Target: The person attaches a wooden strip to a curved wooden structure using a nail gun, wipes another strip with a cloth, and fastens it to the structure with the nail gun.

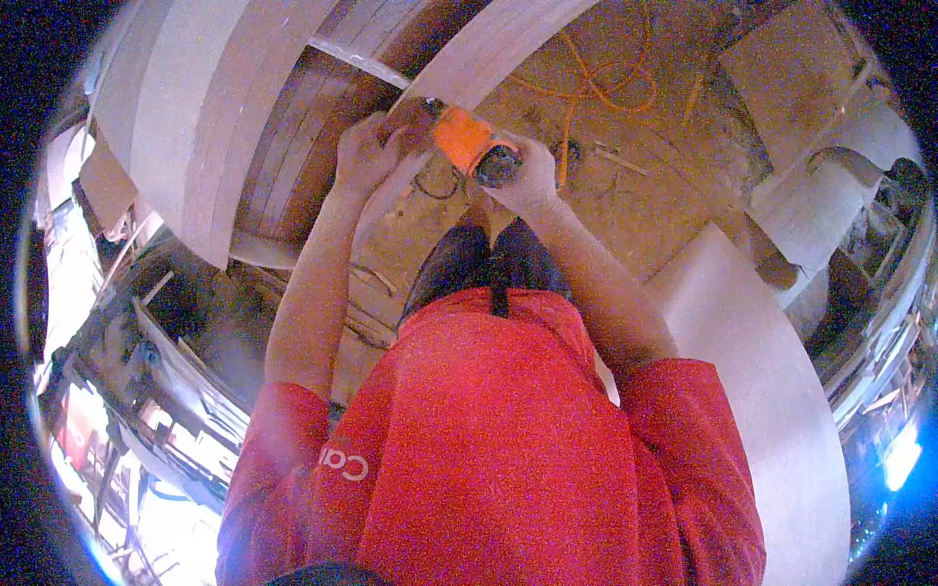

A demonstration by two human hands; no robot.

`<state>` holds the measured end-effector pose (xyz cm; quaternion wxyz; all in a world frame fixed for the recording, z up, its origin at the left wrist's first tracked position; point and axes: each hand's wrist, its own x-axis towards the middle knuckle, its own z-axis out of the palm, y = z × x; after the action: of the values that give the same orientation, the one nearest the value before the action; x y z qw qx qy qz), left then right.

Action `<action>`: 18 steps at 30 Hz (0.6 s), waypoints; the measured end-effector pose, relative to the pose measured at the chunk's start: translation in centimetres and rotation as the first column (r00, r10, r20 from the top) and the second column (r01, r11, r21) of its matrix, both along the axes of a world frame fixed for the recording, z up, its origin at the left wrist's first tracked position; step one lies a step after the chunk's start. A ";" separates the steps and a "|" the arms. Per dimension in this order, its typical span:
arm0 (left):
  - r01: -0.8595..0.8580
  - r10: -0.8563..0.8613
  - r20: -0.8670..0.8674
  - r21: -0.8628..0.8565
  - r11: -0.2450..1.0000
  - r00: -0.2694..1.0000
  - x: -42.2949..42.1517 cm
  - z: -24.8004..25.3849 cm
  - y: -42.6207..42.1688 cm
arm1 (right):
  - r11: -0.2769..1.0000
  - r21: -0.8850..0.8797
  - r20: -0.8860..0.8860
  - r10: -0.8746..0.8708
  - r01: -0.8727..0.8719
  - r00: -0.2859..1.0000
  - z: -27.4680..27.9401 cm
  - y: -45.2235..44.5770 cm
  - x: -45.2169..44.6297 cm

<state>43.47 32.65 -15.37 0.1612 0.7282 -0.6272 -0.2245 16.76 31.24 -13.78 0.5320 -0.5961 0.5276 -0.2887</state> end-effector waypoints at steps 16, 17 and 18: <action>0.023 -0.021 -0.051 0.042 0.999 0.999 -0.1 0.6 -0.1 | 0.912 0.409 0.371 -0.182 0.016 0.911 -0.3 -0.7 0.7; 0.004 -0.001 -0.064 0.045 0.999 0.998 -0.1 0.6 -0.1 | 0.919 0.395 0.336 -0.146 0.001 0.931 0.0 -0.7 0.7; -0.015 0.019 -0.077 0.048 0.999 0.997 -0.1 0.4 0.0 | 0.924 0.381 0.300 -0.108 -0.015 0.948 0.3 -0.8 0.6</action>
<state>43.35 32.61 -15.00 0.1701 0.7277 -0.6089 -0.2660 17.39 30.45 -13.46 0.7071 -0.4154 0.4957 -0.2859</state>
